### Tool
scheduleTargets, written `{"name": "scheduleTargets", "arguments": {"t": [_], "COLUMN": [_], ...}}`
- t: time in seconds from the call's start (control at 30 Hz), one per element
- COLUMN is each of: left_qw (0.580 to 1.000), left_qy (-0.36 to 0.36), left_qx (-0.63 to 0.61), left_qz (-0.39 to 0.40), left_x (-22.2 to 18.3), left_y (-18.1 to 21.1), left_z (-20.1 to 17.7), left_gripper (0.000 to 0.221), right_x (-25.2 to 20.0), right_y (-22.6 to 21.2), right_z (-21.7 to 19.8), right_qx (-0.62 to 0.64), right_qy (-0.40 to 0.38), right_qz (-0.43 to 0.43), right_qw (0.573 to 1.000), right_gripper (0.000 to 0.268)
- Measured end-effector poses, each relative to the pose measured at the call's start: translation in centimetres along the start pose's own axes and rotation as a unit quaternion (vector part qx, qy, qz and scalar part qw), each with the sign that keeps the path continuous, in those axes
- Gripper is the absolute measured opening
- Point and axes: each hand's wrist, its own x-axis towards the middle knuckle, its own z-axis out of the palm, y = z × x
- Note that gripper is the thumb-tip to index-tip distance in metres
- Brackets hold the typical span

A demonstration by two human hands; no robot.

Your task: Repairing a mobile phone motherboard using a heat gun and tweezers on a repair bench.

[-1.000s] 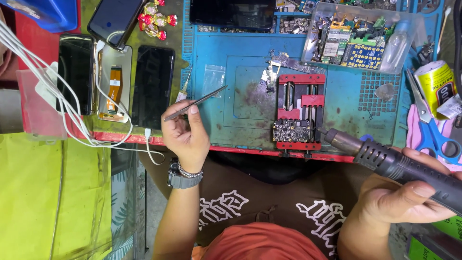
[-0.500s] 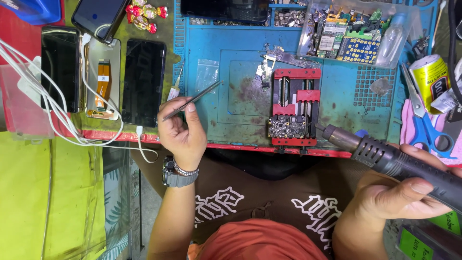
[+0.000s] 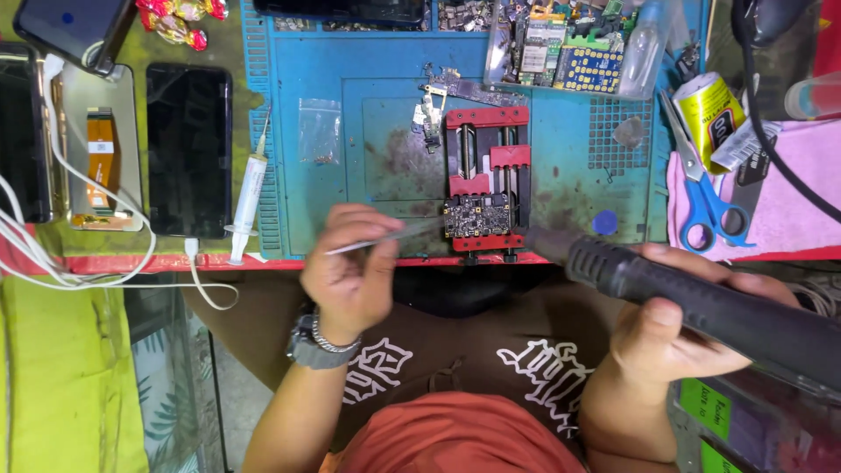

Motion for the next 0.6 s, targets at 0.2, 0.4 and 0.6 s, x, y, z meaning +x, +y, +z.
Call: {"name": "scheduleTargets", "arguments": {"t": [0.2,0.4,0.6], "left_qw": [0.995,0.992,0.995], "left_qy": [-0.064,-0.092,-0.085], "left_qx": [-0.001,-0.001,-0.031], "left_qz": [0.08,0.09,0.051], "left_x": [-0.7,-0.7,-0.8], "left_y": [-1.7,-1.4,-1.7], "left_z": [0.6,0.4,0.1], "left_gripper": [0.008,0.007,0.009], "right_x": [-0.3,0.0,1.6], "right_y": [0.4,0.7,0.4], "right_z": [0.0,0.8,1.8], "right_qx": [0.027,0.04,0.029], "right_qy": [-0.007,-0.01,-0.06], "right_qz": [0.006,-0.008,-0.065], "right_qw": [1.0,0.999,0.996], "right_gripper": [0.056,0.058,0.049]}}
